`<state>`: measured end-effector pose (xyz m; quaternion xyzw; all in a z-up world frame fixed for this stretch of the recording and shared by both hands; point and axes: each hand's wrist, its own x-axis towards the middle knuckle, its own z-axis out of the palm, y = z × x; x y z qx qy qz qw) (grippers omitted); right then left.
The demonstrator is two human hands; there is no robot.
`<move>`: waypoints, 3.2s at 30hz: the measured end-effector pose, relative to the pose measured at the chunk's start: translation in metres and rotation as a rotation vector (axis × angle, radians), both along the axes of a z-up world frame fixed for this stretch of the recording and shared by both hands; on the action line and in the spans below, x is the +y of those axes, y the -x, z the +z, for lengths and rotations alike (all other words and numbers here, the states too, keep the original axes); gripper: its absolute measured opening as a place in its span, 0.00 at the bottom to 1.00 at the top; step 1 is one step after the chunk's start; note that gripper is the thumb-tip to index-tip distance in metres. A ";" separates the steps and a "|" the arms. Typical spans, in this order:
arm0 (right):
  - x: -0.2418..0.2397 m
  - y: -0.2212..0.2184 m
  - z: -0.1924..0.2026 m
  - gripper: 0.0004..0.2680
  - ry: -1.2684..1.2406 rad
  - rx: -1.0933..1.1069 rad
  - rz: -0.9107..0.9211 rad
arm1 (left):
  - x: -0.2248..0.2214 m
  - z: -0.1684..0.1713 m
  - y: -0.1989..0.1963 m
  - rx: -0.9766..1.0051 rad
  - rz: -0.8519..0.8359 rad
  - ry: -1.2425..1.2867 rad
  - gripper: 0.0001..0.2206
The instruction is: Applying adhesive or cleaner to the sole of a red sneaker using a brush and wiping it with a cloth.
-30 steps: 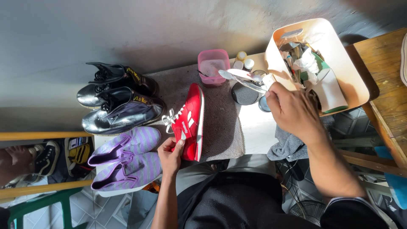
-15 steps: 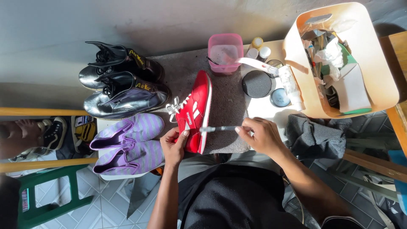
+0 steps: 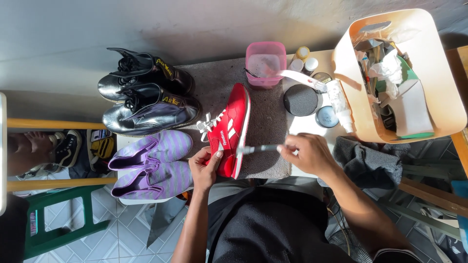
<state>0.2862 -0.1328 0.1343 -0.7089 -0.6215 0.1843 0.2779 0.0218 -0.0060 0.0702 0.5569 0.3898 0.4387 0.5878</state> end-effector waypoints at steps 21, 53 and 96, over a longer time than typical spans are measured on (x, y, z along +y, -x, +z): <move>0.013 -0.009 0.005 0.16 0.064 0.107 0.002 | -0.002 0.000 0.001 -0.035 -0.022 -0.007 0.11; 0.015 -0.051 -0.023 0.15 -0.042 0.299 -0.134 | 0.004 -0.049 0.026 -0.211 -0.166 -0.006 0.15; 0.009 -0.072 -0.025 0.16 0.119 0.436 -0.235 | 0.008 -0.046 0.026 -0.225 -0.227 -0.024 0.15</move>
